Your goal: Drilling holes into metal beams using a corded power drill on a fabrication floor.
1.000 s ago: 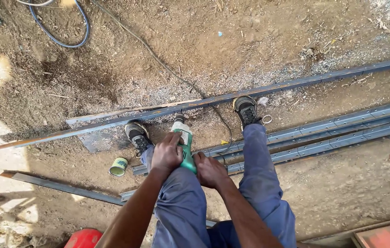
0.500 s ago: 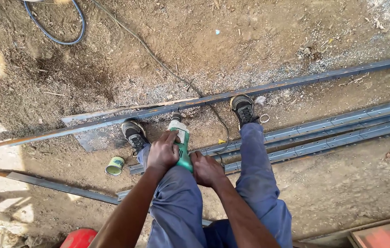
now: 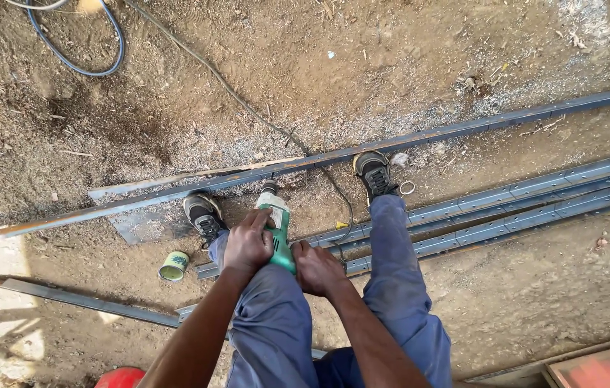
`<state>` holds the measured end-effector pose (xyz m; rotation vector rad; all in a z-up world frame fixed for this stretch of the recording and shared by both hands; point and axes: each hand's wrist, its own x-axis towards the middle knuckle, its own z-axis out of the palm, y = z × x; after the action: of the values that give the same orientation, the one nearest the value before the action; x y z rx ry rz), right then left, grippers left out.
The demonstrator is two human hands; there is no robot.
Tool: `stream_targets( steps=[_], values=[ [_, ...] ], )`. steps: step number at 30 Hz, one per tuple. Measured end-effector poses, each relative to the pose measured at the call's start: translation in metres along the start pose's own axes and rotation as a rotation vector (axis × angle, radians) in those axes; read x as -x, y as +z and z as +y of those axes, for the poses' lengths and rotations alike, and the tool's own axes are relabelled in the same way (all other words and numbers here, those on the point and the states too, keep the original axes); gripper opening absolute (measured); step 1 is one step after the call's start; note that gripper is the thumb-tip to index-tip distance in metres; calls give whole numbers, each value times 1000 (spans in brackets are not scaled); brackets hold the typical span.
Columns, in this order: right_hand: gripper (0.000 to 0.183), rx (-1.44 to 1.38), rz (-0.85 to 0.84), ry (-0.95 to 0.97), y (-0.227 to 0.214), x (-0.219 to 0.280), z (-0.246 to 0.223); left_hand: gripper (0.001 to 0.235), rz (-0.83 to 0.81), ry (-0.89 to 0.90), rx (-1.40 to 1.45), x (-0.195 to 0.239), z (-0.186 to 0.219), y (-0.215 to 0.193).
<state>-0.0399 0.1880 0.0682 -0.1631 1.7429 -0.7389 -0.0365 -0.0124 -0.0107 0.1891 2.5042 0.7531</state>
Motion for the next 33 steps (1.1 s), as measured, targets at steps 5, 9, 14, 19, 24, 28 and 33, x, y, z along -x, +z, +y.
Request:
stream_targets(
  steps=[5,9,14,19,24,28,33],
  values=[
    [42,-9,-11,-13,5,-3,4,38,0,-12,19,-1,5,-5],
    [41,3,-26,-20,-5,-2,0,39,23,-12,28,-2,8,-8],
    [40,20,-10,-26,-3,-2,1,35,23,-24,31,2,-1,2],
    [40,49,19,-38,12,-9,13,36,47,-43,20,5,-2,9],
    [40,42,-45,-11,6,-6,11,26,52,-64,28,9,-7,18],
    [41,83,-22,-29,-2,-5,7,37,85,-88,29,8,-3,20],
    [34,246,23,-109,22,-23,28,22,138,-201,150,13,-12,36]
  ],
)
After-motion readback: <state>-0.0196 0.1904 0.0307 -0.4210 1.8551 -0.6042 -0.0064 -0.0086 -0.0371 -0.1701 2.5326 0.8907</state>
